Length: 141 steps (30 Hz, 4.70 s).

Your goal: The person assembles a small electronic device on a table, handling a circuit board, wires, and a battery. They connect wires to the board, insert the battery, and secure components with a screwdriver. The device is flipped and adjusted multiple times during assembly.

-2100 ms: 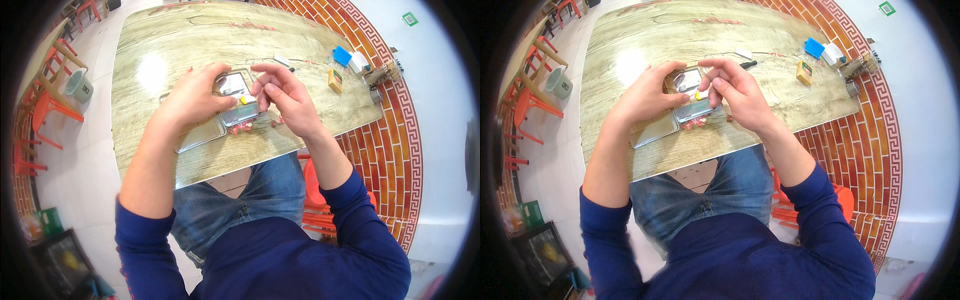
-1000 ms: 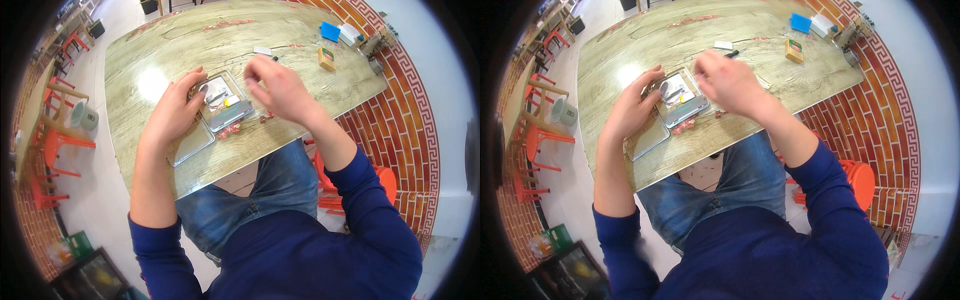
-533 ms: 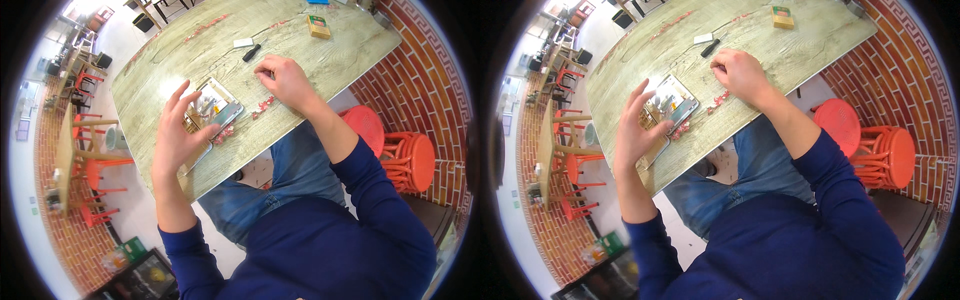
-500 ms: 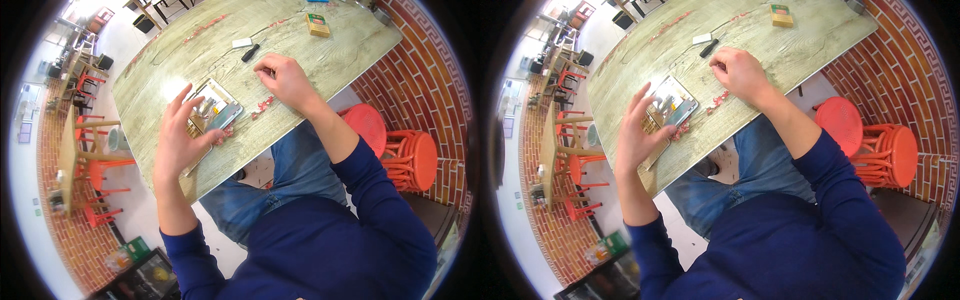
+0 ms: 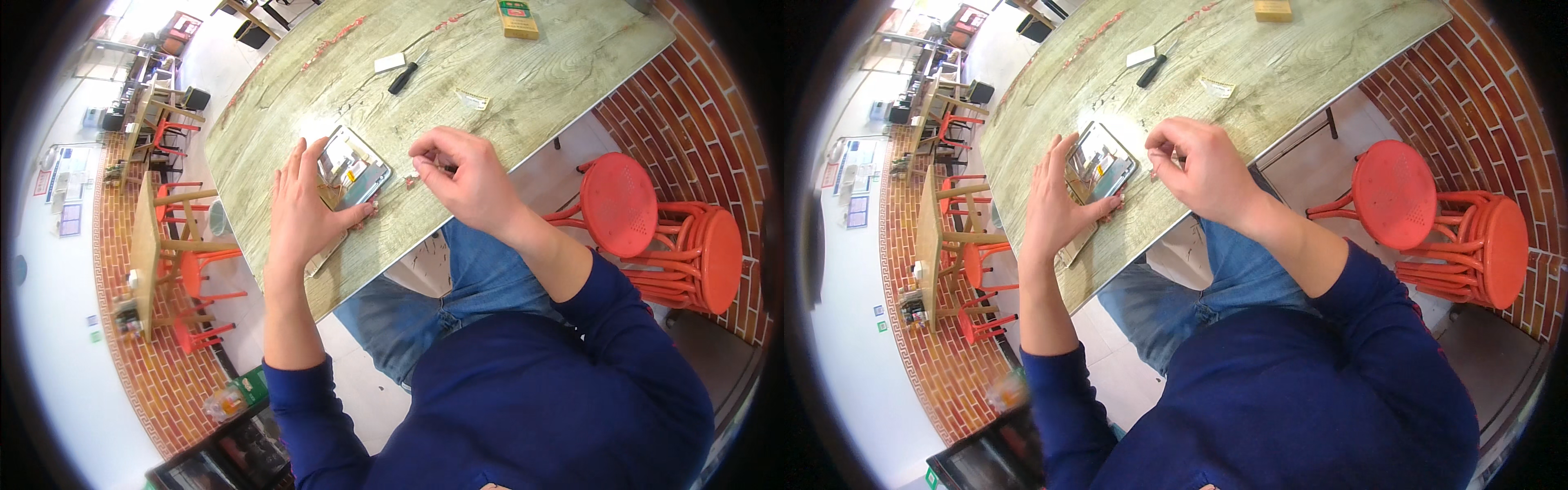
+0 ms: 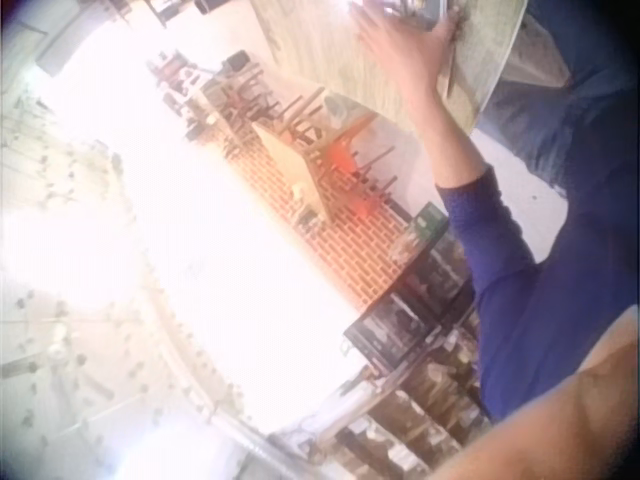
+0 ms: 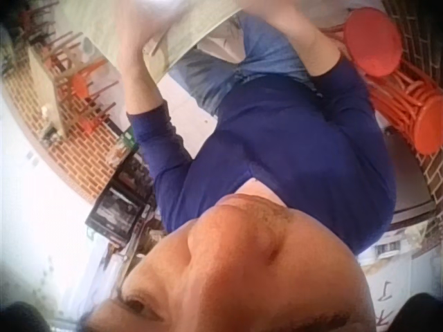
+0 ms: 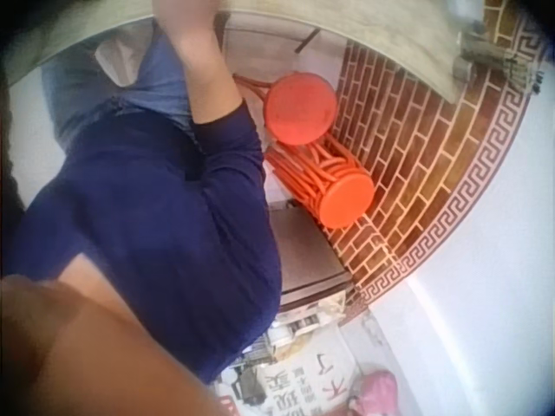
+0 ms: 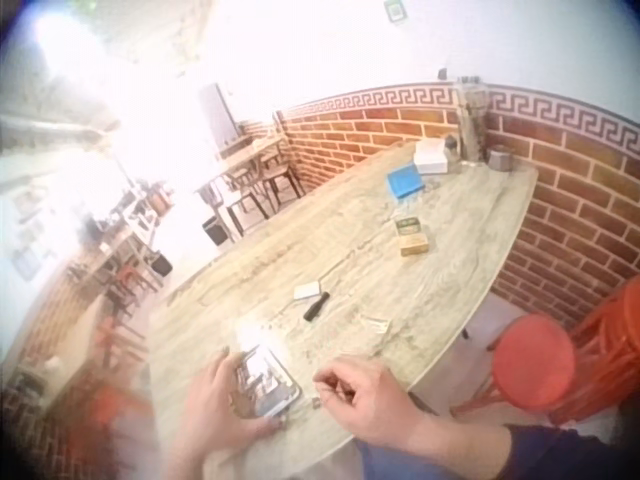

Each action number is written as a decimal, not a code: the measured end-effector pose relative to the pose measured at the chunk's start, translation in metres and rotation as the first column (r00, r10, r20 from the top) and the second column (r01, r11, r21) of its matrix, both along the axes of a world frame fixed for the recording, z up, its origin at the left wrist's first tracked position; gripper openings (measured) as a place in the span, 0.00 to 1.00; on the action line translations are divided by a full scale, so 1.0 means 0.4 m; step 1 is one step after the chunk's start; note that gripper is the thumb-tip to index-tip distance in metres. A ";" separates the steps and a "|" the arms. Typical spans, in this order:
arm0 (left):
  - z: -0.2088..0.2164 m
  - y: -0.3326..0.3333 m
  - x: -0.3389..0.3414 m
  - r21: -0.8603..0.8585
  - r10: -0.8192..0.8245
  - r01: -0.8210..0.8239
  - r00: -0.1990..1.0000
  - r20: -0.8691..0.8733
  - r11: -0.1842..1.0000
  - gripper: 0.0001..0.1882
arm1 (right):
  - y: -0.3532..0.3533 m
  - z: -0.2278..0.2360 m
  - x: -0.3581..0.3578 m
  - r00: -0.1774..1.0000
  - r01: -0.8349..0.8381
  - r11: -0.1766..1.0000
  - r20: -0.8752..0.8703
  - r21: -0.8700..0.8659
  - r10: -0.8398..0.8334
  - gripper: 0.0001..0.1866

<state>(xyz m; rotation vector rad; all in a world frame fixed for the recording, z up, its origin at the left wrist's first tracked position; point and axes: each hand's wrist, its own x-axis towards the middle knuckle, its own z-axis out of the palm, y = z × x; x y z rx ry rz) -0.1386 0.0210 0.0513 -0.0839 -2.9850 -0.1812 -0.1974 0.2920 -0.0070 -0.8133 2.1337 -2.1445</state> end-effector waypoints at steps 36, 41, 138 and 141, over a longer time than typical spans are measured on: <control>-0.107 0.146 0.145 0.051 0.085 -0.069 0.867 -0.491 0.996 0.24 | -0.147 -0.005 -0.085 0.872 -0.146 0.971 0.488 0.192 0.034 0.15; -0.128 0.165 0.118 -0.031 0.113 -0.160 0.808 -0.578 0.987 0.14 | -0.144 0.016 -0.086 0.848 -0.190 0.969 0.523 0.158 0.081 0.14; -0.127 -0.055 0.236 0.999 0.796 0.043 0.605 -0.029 0.004 0.07 | -0.431 0.024 -0.120 0.884 -0.461 0.832 0.239 0.308 0.402 0.18; -0.121 -0.048 0.241 0.998 0.787 0.034 0.616 0.022 -0.055 0.08 | -0.438 0.007 -0.122 0.808 -0.563 0.814 0.300 0.140 0.507 0.18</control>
